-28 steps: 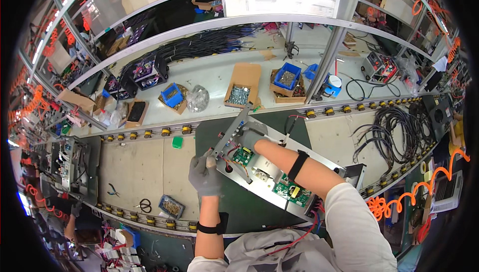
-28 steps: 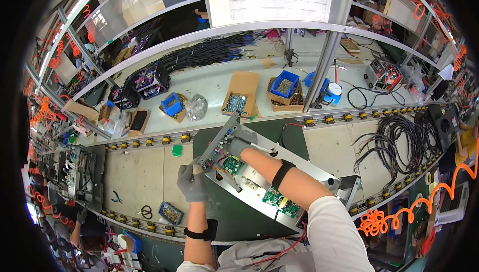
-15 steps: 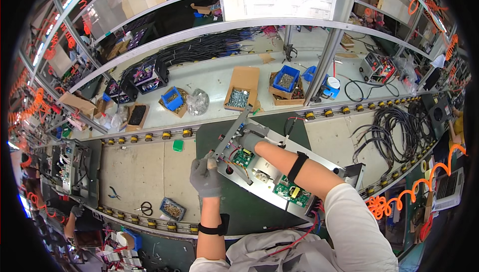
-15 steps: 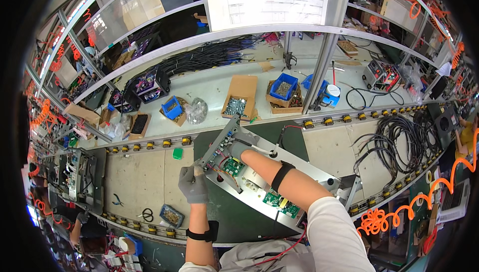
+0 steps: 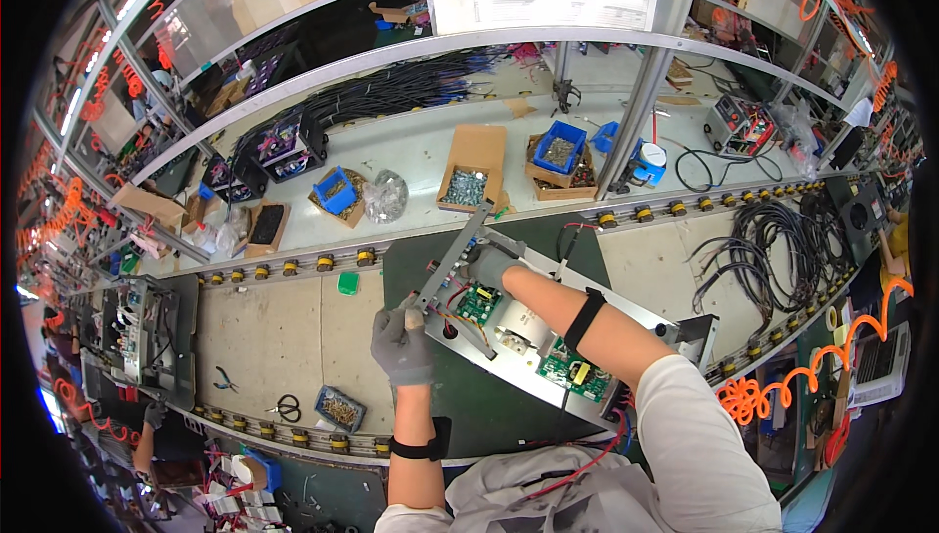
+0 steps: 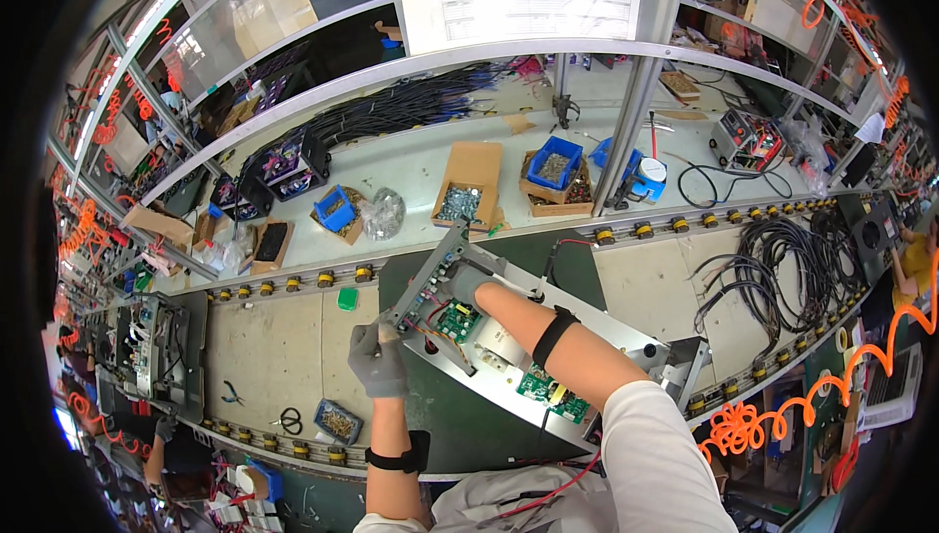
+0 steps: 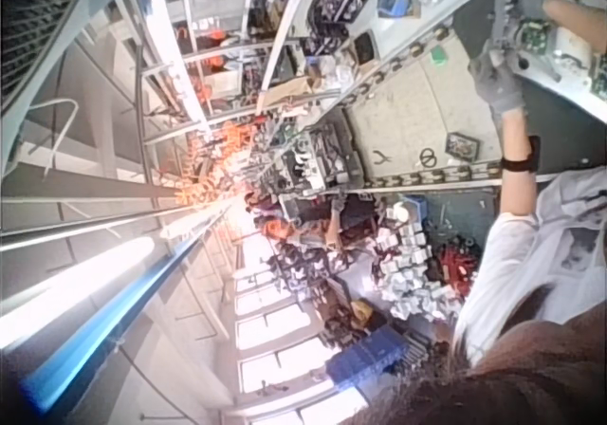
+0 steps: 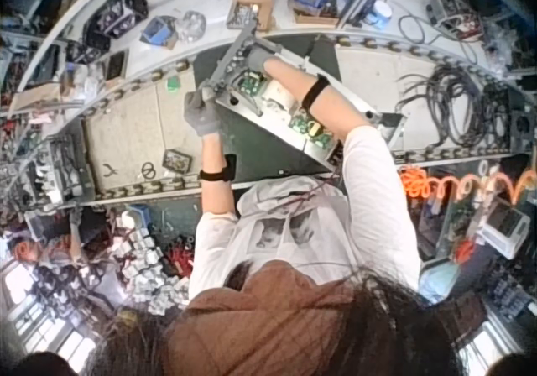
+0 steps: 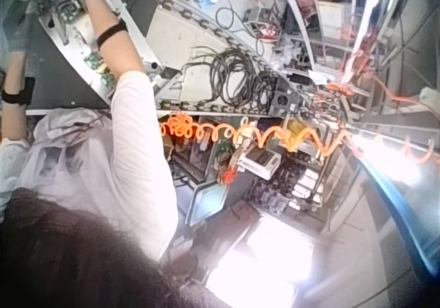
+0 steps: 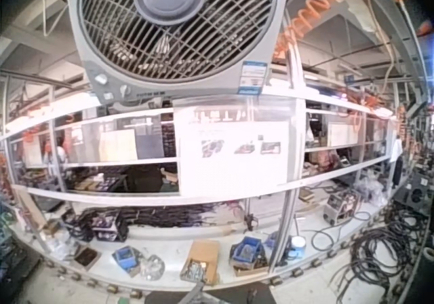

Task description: Assembling and connecting internal electrical components of an industrial welding machine on a production line.

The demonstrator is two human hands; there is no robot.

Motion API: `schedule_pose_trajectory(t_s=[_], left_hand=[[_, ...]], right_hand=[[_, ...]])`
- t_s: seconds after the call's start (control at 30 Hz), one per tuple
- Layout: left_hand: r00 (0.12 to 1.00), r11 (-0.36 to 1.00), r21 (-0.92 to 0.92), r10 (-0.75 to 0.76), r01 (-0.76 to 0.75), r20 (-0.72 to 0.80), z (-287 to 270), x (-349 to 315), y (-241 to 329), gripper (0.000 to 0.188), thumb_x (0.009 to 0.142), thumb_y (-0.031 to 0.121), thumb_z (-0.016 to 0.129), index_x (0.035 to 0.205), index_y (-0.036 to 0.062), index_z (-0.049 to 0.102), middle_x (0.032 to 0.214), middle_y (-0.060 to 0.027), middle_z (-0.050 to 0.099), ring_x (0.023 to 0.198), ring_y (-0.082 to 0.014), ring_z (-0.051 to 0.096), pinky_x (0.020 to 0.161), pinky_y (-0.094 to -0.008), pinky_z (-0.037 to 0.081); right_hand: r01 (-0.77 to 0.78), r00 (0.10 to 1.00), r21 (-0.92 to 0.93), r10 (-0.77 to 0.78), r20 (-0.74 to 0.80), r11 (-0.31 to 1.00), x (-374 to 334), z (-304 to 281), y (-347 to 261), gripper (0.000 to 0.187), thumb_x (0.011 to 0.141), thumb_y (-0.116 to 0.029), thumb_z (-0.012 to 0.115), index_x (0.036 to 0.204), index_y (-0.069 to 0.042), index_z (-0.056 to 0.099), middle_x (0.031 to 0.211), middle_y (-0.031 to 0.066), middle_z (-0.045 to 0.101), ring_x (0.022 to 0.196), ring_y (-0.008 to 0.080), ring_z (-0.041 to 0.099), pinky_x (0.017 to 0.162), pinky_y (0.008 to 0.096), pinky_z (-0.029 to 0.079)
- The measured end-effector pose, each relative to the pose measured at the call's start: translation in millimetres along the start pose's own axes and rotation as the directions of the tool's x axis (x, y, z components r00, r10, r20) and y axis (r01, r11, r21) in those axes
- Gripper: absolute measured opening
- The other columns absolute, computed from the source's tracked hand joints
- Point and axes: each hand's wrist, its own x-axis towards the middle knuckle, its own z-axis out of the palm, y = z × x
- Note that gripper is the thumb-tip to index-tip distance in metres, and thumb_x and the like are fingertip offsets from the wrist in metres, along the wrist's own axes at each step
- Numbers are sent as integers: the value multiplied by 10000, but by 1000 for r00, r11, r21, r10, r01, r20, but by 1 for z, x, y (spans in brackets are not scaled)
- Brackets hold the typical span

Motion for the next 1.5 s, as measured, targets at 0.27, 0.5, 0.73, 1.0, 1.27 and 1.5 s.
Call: schedule_pose_trajectory(t_s=[0.27,0.5,0.73,1.0,1.27,1.5], left_hand=[[1000,998,-65,-17,15,-18,5,1,-4,446,861,311,618,704,-106,586,664,-56,392,624,-142,449,747,-326,486],[999,996,-89,-28,26,-16,5,1,-1,414,868,272,611,729,-118,594,671,-47,379,642,-137,449,763,-323,488],[1000,997,-78,-11,9,-16,6,2,-3,353,863,277,599,886,-71,647,664,-36,407,619,-114,404,622,-286,367],[999,999,28,-39,40,-30,5,3,-6,308,862,258,583,975,-11,681,634,-15,402,584,-95,357,516,-268,263],[997,995,-67,-69,67,-22,7,3,0,321,856,214,625,804,-102,637,672,-35,422,618,-115,414,555,-264,352],[998,996,-89,-35,31,-43,7,2,0,304,864,179,619,768,-109,620,672,-43,416,662,-143,509,673,-276,443]], right_hand=[[-92,988,16,94,-126,996,13,21,12,299,789,-346,595,860,-70,687,870,135,658,823,241,614,754,351,451],[-69,988,88,81,-132,994,-10,1,-8,316,743,-397,627,845,-106,702,874,128,666,827,248,620,747,357,452],[-172,980,-30,168,-103,985,-16,-5,-20,342,728,-424,627,872,-125,710,883,118,673,810,265,640,715,370,478],[-59,991,-151,41,-124,987,-4,0,-7,302,728,-369,642,837,-95,704,813,111,671,752,243,640,700,361,486],[-9,997,-107,1,-74,994,-1,3,-7,314,766,-387,604,809,-94,706,788,116,667,726,242,633,682,365,476],[41,994,-202,-61,-96,979,8,6,0,337,757,-432,600,835,-121,703,805,103,667,744,248,630,688,388,442]])
